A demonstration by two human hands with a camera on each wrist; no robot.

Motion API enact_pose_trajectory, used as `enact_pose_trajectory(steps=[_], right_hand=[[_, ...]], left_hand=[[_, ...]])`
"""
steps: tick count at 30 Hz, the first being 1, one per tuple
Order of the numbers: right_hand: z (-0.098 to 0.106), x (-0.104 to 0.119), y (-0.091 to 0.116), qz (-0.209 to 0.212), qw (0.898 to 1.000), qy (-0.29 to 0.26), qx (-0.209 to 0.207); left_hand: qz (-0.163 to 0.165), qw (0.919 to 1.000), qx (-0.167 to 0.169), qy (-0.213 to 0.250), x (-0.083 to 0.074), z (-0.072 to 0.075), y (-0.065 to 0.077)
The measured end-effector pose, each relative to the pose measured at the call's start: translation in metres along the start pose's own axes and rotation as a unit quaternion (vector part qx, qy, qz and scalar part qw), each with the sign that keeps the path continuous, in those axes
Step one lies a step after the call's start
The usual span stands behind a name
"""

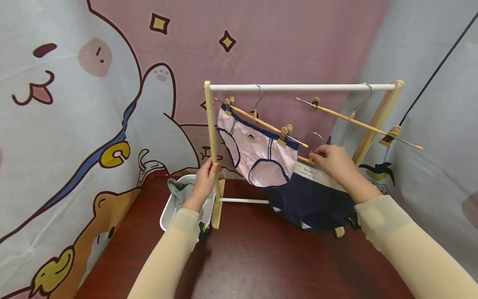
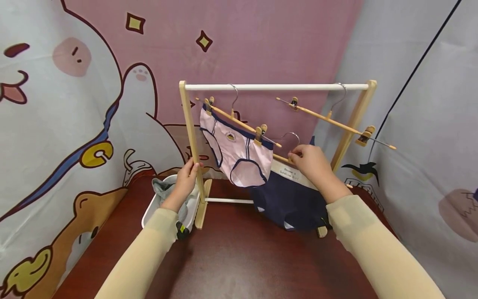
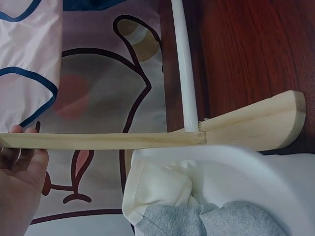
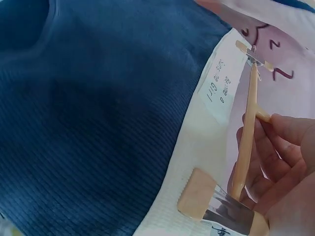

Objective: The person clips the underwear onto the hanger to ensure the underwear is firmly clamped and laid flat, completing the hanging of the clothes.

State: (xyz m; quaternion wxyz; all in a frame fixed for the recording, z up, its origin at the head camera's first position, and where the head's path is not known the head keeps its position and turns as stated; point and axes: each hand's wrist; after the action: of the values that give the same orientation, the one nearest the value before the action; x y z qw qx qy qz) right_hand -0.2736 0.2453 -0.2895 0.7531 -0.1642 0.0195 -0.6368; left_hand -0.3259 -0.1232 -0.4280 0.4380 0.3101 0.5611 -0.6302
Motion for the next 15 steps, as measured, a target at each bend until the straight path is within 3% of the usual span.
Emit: enact_pose_trajectory(steps=[15], right_hand=[[0.069,0.031,-0.026,-0.010,0.998,0.005,-0.055]], left_hand=[[0.007,1.0000,0.003,0.002,-0.001,0.001,0.000]])
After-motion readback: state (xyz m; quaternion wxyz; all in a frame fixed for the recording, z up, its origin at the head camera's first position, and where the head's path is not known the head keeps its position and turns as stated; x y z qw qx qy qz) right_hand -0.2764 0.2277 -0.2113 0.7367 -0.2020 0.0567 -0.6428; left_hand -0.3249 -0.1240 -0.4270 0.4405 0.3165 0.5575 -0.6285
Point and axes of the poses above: each hand's wrist, its own y-axis away from the middle knuckle, its own z-axis out of the back of the hand, x = y × z, and after that the axes turned 14 degrees about y, right-handed
